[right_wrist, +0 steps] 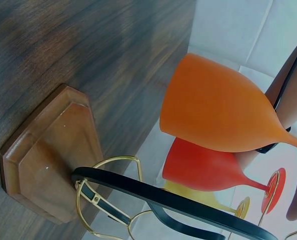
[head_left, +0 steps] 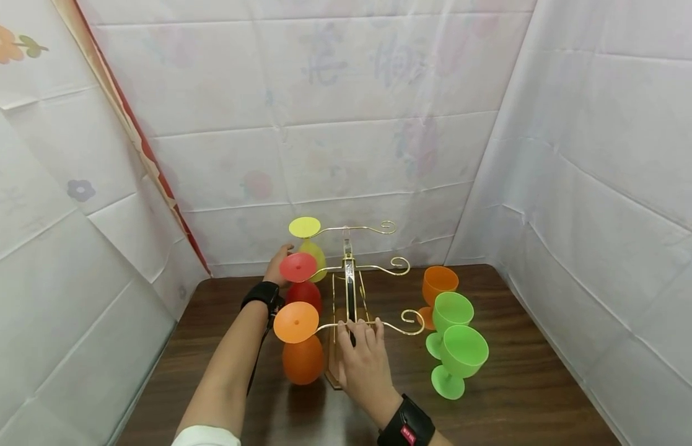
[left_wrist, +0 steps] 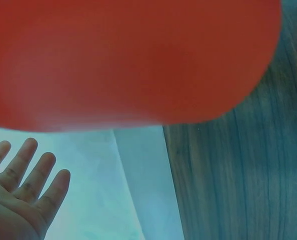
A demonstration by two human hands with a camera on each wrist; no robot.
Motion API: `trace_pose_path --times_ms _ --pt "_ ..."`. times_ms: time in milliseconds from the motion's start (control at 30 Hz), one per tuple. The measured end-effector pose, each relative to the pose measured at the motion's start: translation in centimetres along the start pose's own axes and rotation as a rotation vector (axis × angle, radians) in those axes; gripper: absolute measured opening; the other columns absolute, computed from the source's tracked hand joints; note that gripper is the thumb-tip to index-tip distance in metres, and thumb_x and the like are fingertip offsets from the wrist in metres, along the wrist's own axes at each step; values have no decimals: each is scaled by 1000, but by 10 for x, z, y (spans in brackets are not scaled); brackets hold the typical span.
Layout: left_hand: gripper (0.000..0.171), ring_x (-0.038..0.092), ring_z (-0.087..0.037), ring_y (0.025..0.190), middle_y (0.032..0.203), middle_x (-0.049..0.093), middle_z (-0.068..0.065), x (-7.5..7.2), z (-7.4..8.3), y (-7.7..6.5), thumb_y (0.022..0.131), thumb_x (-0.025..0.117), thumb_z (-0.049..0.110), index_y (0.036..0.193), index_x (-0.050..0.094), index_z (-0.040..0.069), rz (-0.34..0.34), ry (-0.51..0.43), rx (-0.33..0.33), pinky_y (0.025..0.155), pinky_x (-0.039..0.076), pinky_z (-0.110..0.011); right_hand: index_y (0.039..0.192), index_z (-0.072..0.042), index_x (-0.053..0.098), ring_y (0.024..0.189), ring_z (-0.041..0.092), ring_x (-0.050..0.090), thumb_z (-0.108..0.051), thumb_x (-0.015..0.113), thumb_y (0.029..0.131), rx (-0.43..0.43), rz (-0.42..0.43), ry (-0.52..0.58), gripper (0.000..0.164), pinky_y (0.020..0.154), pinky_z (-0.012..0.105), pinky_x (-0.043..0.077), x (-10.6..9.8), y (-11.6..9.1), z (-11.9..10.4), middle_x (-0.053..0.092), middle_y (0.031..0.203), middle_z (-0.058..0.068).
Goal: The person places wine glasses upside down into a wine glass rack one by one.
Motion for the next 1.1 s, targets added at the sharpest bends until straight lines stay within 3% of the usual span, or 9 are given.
trace_pose_path --times_ms 200,533,767,1100 --pt "64 42 -45 123 135 41 -32 -2 -12 -3 93 57 15 142 24 -10 -12 33 -32 99 38 -55 116 -6 60 98 29 52 -18 57 76 9 0 7 42 95 57 37 -3 2 0 55 108 12" --pt "66 50 -45 115 130 45 -33 -7 -24 -15 90 61 15 139 27 -10 -2 48 -32 91 46 -52 116 -6 60 99 30 52 -18 63 73 1 16 -1 44 96 57 37 -4 3 2 54 108 12" --pt "68 47 -46 116 130 45 -30 -13 -41 -24 90 62 21 142 26 -4 -10 99 -74 92 44 -54 117 -6 60 98 30 52 -16 65 72 2 7 -3 46 96 57 36 -4 3 0 54 109 12" --pt "68 49 -44 116 129 47 -30 -20 -42 -41 88 66 19 140 31 -5 26 136 -58 93 44 -52 117 -5 59 100 31 51 -17 59 74 6 -12 3 45 97 58 36 -4 2 1 54 110 13"
Point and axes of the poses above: each hand's wrist, its own y-axis towards the middle knuckle, its own x-axis out of the palm, z = x × y, the point moved 9 cm from there along y, towards the middle knuckle
